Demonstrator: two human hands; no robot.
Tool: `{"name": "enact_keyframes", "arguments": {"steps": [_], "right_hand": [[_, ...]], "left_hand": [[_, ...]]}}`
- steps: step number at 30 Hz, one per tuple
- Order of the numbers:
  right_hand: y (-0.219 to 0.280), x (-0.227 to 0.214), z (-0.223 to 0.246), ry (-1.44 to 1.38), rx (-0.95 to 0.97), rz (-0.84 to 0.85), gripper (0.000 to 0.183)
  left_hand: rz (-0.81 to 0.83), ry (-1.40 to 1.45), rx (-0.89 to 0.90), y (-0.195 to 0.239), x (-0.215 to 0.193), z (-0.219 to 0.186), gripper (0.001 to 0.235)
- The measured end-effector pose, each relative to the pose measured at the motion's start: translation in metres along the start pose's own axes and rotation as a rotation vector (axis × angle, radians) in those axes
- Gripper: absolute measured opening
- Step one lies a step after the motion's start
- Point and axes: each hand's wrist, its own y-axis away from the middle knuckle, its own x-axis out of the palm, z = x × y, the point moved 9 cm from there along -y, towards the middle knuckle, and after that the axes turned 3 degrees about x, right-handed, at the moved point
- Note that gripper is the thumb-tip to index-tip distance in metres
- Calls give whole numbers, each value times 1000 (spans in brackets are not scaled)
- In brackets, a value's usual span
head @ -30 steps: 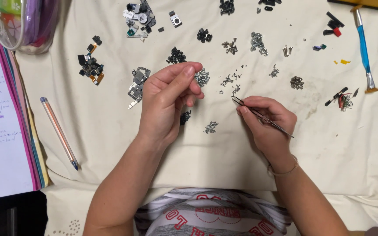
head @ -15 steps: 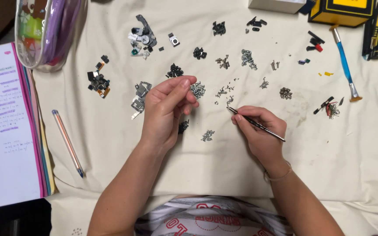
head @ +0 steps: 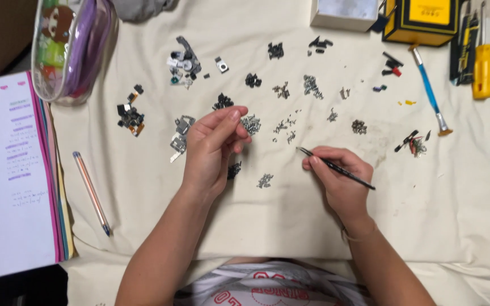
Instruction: The person sorts small electronic components, such as screws and connectors, on a white cloth surface. They use tweezers to pick up and organize the items into small piles.
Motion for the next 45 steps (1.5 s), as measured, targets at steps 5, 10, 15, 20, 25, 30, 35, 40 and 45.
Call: {"name": "enact_keyframes", "arguments": {"steps": [5,10,15,20,25,30,35,40,45], "right_hand": [[25,-53,9,63,-2,-140,8],[36,-84,-1,104,25,-242,8],[39,-87,0,123,-6,-265,8],[38,-85,6,131,14,-276,12],[39,-88,1,125,-9,-295,16],[38,-98,-5,160,-90,-309,19],[22,-51,19,134,-119,-225,21],[-3,-4,24,90,-110,-107,23],[-13,11,4,53,-1,-73,18]], "left_hand": [[12,-6,-19,6,3,0,25],[12,-20,-19,5,4,3,25],[1,-20,-1,-1,-2,7,25],[-13,-20,-9,2,-2,6,25],[-14,-9,-15,4,-1,5,26],[-9,-6,-23,6,5,-2,26],[-12,8,-16,6,2,-1,26],[-13,15,-17,6,4,-3,26],[-24,14,-27,5,0,2,27]]}}
